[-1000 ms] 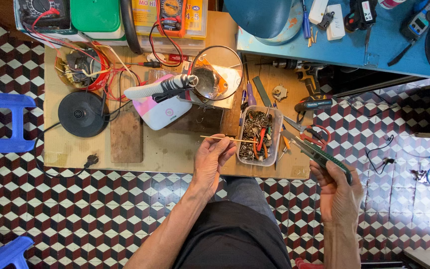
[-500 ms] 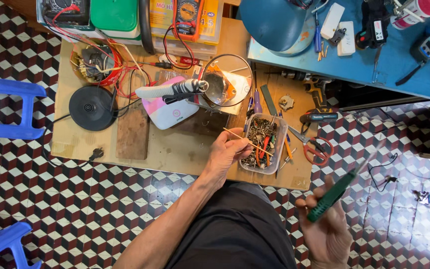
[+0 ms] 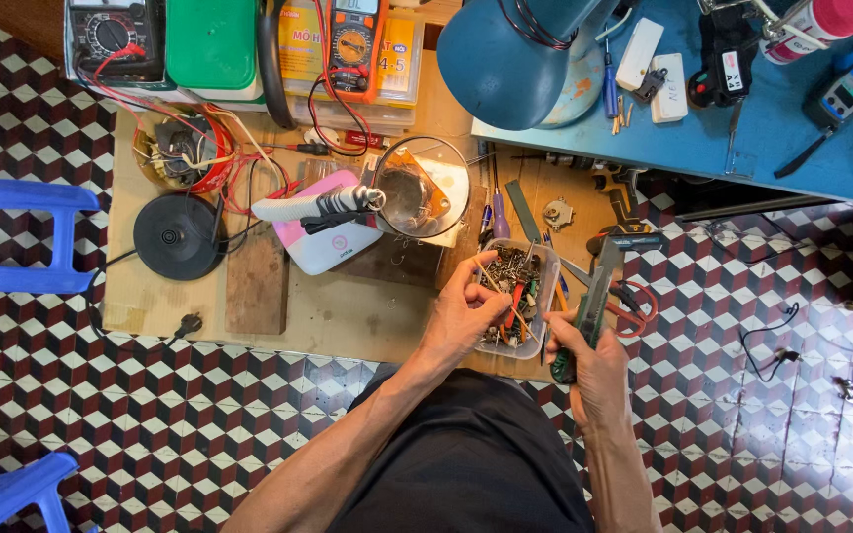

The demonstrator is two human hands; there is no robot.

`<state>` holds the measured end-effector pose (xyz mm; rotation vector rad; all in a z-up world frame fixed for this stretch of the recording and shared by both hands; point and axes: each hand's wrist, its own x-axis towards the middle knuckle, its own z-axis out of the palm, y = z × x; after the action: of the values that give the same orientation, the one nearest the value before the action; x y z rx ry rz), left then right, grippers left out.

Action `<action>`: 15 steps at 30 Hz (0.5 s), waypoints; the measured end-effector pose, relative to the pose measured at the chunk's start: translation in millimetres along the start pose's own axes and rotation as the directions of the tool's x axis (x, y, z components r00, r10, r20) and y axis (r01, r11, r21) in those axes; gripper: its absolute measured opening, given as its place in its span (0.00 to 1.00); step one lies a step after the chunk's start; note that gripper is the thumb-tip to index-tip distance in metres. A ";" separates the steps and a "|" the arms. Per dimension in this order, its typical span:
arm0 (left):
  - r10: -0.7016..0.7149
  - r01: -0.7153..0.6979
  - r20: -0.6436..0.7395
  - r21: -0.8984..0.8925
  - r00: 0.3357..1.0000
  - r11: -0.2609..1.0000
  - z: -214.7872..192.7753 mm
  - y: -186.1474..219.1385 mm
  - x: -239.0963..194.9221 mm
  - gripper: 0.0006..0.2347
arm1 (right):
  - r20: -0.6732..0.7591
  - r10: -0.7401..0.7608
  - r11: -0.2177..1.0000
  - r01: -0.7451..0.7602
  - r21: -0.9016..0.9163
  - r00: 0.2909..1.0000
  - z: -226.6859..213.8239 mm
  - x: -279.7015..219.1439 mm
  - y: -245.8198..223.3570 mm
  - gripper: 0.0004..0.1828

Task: The person files a small metal piece using a metal file, repeatedly rubbing the file along its edges. The person holds the piece with both hands and rotates it to access different sides while working at a cluttered electronics workbench.

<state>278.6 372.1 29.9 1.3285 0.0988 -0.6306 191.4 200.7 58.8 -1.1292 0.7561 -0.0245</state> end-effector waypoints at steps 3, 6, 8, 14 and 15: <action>-0.101 0.102 0.013 -0.196 0.995 0.975 5.7 5.4 7.3 0.25 | 0.001 0.050 0.997 -0.050 0.052 0.999 1.9 -1.7 2.3 0.12; -0.226 0.220 0.012 -0.273 0.974 0.937 9.2 6.5 15.7 0.23 | -0.026 -0.004 0.992 0.007 0.126 1.000 1.1 -4.3 4.1 0.12; -0.272 0.264 0.027 -0.348 0.962 0.900 14.0 5.1 20.2 0.23 | -0.047 -0.060 0.987 0.067 0.147 0.997 0.0 -0.1 -1.0 0.12; -0.304 0.281 0.051 -0.547 0.951 0.788 14.7 1.3 23.0 0.20 | -0.089 -0.180 0.974 0.190 0.123 0.980 11.7 5.6 -15.0 0.11; -0.307 0.281 0.052 -0.568 0.950 0.774 13.1 -0.2 22.4 0.19 | -0.078 -0.179 0.973 0.188 0.135 0.981 13.2 6.4 -16.5 0.11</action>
<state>293.4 351.7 23.9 0.7397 0.5062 -0.7629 209.4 201.3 71.7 -1.0633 0.6947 -0.2684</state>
